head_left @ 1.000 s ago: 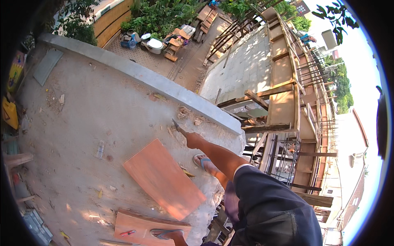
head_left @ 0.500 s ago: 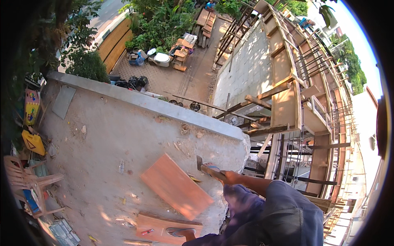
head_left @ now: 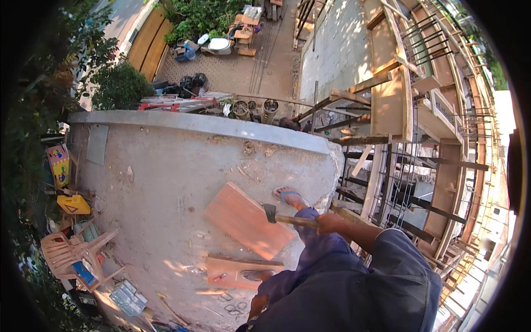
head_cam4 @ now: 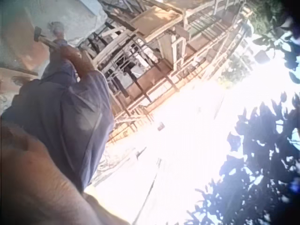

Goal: The person uses a hammer to wedge a wooden board into place against rebar and concrete, then uses their hands to adjust and secure the wooden form components around a structural column.

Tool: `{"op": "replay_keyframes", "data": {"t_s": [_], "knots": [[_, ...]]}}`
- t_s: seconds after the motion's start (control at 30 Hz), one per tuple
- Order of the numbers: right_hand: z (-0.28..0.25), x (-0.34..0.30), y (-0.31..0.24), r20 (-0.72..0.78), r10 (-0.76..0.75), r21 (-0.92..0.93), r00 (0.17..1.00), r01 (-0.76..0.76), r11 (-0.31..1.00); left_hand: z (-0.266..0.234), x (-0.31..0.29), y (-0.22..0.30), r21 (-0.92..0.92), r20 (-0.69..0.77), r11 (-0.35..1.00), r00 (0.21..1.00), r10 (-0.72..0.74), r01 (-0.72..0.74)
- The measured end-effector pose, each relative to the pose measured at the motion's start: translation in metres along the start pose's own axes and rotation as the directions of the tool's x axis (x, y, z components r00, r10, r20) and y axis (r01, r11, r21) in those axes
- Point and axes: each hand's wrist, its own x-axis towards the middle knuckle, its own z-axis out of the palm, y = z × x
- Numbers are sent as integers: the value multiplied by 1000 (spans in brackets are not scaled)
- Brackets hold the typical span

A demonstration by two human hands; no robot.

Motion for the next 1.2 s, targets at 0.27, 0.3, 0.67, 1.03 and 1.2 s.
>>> {"op": "replay_keyframes", "data": {"t_s": [0.27, 0.3, 0.67, 1.03, 1.2], "knots": [[-11, -11, 108, 75, 208, 124, 975, -217, 968, -226, -62, 165, -359, -412, 927, 910, -50, -112], [-4, -11, 128, 8, 241, 166, 970, -239, 957, -233, -63, 173, -443, -398, 884, 916, -44, -149], [0, -87, 213, 132, 327, 533, 936, -345, 773, -240, -109, 187, -315, -395, 924, 915, 82, -219], [22, -80, 215, 162, 300, 684, 940, -325, 653, -198, -126, 121, -297, -620, 938, 783, -46, -180], [3, -73, 217, 164, 258, 554, 952, -305, 774, -183, -112, 111, -398, -643, 896, 757, -118, -199]]}}
